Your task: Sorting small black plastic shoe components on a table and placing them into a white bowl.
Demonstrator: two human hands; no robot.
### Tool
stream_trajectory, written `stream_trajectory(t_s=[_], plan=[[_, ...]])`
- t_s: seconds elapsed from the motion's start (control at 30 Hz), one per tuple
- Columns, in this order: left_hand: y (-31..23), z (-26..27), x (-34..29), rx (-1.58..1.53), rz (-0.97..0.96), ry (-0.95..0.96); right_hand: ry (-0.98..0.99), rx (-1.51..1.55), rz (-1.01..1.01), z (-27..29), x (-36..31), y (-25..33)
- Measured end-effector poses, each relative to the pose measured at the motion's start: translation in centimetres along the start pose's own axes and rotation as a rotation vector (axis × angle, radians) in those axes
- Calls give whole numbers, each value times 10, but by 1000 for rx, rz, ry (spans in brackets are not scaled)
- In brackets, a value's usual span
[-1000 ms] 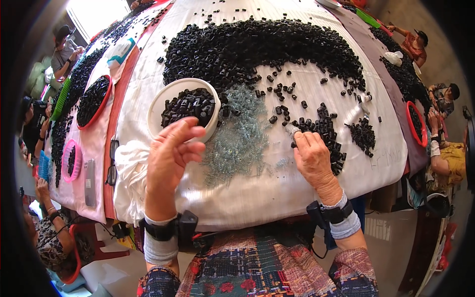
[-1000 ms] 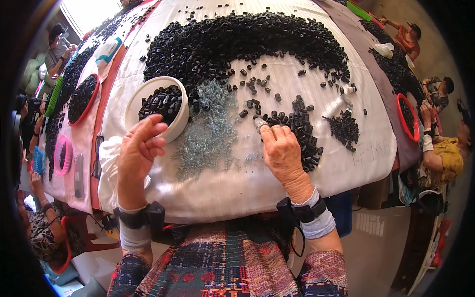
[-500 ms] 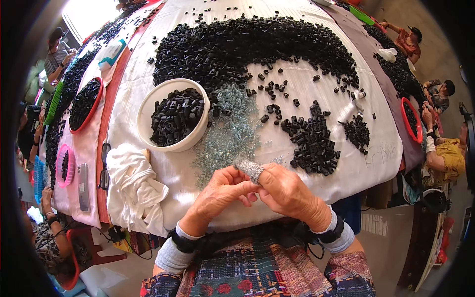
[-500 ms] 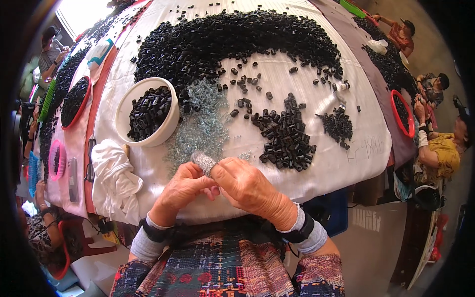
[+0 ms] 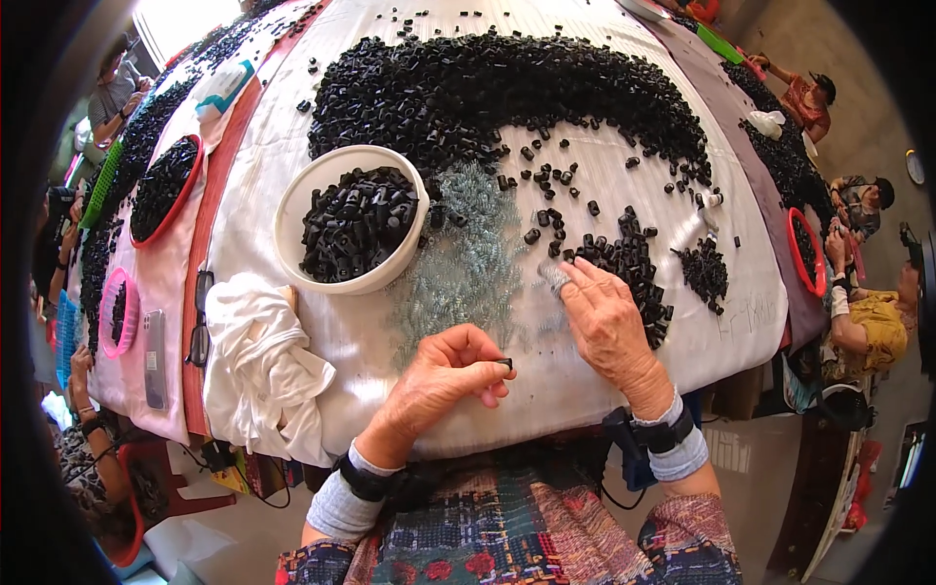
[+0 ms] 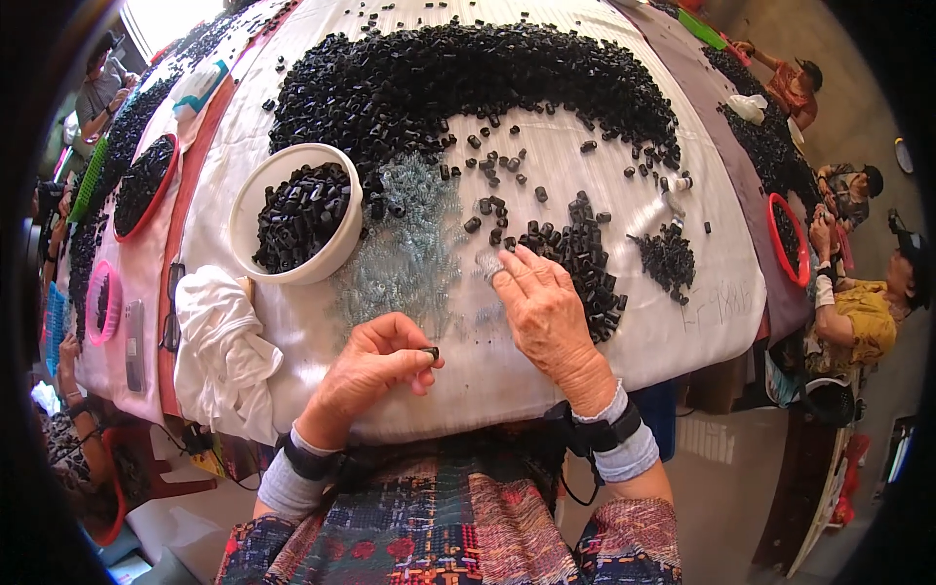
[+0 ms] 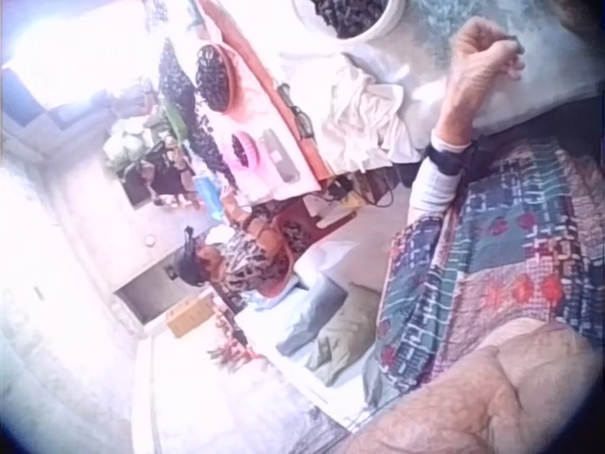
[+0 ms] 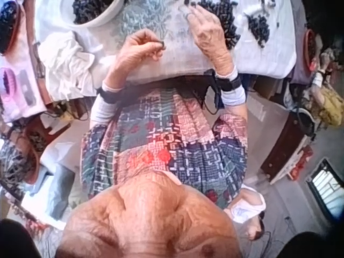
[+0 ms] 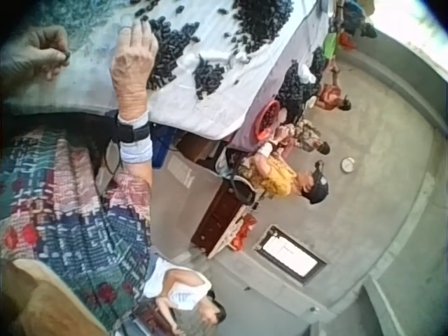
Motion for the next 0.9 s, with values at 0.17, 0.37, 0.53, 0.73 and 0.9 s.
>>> stream_trajectory(t_s=[0.17, 0.37, 0.53, 0.73, 0.9], plan=[[0, 0, -1, -5, 4, -14, -48, 76, -6, 9, -10, -1], [1, 1, -3, 19, 46, -13, -130, 254, -156, 16, -4, -17], [2, 1, -4, 27, 43, 16, -221, 216, -227, 16, 5, -31], [7, 4, -3, -9, -7, 23, -133, 130, -227, 11, 19, -30], [5, 3, -3, -36, 5, -6, -127, 69, -312, 10, 11, -42]])
Point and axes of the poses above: each hand's wrist, its own x-axis towards the middle knuckle, its own z-axis out of the back of the hand, y = z × x, the point moved 3 cm from there along x, towards the middle knuckle, and after that the axes turned 4 degrees about -z, right-handed, at the moved point
